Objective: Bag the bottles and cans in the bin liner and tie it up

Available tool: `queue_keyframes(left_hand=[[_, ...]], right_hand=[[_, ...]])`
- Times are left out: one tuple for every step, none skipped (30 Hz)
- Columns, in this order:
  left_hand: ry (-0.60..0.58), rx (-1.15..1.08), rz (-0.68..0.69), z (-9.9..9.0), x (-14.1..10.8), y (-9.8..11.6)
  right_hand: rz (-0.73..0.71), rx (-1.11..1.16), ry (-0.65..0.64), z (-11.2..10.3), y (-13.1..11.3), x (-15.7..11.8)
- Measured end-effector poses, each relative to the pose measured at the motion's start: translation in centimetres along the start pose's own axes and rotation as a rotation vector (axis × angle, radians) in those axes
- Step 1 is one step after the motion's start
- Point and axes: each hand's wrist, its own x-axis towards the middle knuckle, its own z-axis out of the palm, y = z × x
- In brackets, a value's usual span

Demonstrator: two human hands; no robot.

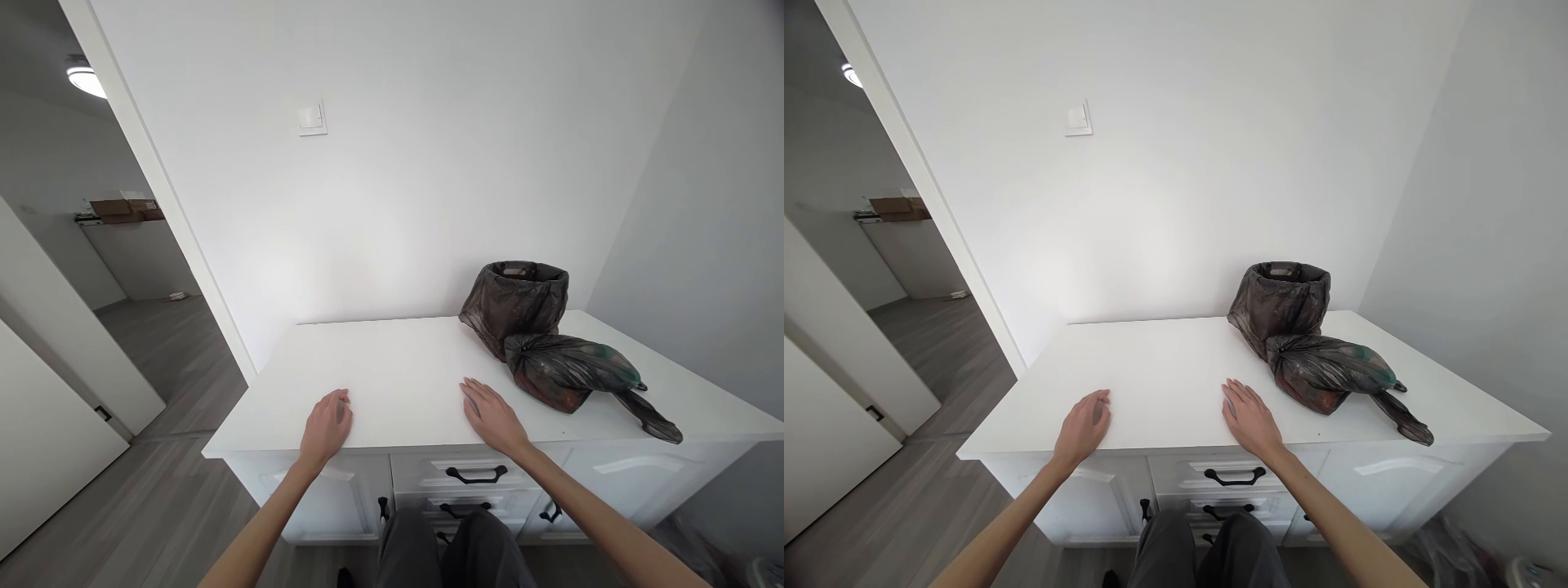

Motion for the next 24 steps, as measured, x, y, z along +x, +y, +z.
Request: queue_keyframes(left_hand=[[-0.003,-0.001,0.001,0.0,0.0,0.0],[-0.006,-0.003,0.003,0.0,0.0,0.0],[-0.007,-0.005,0.005,0.0,0.0,0.0],[-0.009,-0.006,0.007,0.0,0.0,0.0],[-0.009,-0.008,0.009,0.0,0.0,0.0],[-0.01,-0.01,0.011,0.0,0.0,0.0],[-0.012,-0.011,0.01,0.0,0.1,0.0],[-0.015,-0.011,0.009,0.0,0.1,0.1],[-0.019,-0.01,0.007,-0.1,0.2,0.1],[-0.023,-0.007,0.002,-0.1,0.2,0.2],[-0.027,-0.002,-0.006,-0.2,0.3,0.3],[-0.03,0.002,-0.016,-0.3,0.4,0.4],[-0.033,0.006,-0.026,-0.3,0.5,0.4],[-0.036,0.009,-0.036,-0.4,0.6,0.5],[-0.038,0.011,-0.044,-0.4,0.7,0.5],[-0.04,0.013,-0.049,-0.4,0.7,0.4],[-0.042,0.014,-0.052,-0.4,0.8,0.4],[-0.042,0.016,-0.054,-0.4,0.9,0.3],[-0.04,0.018,-0.057,-0.3,1.0,0.1],[-0.036,0.02,-0.061,-0.2,1.1,0.0],[-0.03,0.022,-0.064,-0.2,1.2,-0.1],[-0.023,0.022,-0.068,-0.1,1.2,-0.1],[-0.015,0.022,-0.073,-0.1,1.3,-0.2],[-0.009,0.023,-0.078,-0.1,1.3,-0.2]], right_hand=[[0.002,0.003,-0.001,0.0,0.0,0.0],[0.004,0.007,0.001,-0.1,0.0,0.0],[0.003,0.013,0.003,-0.1,0.0,0.0],[0.003,0.017,0.006,-0.1,0.0,0.0],[0.001,0.021,0.008,-0.1,0.1,0.0],[0.0,0.022,0.009,-0.1,0.1,0.1],[0.0,0.022,0.008,0.0,0.1,0.1],[0.0,0.022,0.007,0.1,0.1,0.2],[0.002,0.022,0.007,0.1,0.1,0.2],[0.003,0.023,0.007,0.1,0.1,0.2],[-0.001,0.026,0.007,0.0,0.1,0.2],[-0.013,0.03,0.008,-0.2,0.1,0.2],[-0.037,0.036,0.011,-0.6,0.1,0.1],[-0.077,0.041,0.019,-1.3,0.2,0.0],[-0.129,0.042,0.032,-2.3,0.4,-0.2],[-0.186,0.038,0.056,-3.5,0.6,-0.3],[-0.239,0.028,0.088,-5.0,1.0,-0.5],[-0.279,0.012,0.128,-6.7,1.6,-0.7],[-0.291,-0.005,0.183,-8.5,2.3,-0.9],[-0.287,-0.026,0.231,-10.4,3.3,-1.0],[-0.268,-0.049,0.301,-12.2,4.7,-1.2],[-0.237,-0.078,0.352,-13.8,6.3,-1.3],[-0.19,-0.103,0.397,-15.2,8.2,-1.4],[-0.116,-0.122,0.445,-16.4,10.3,-1.5]])
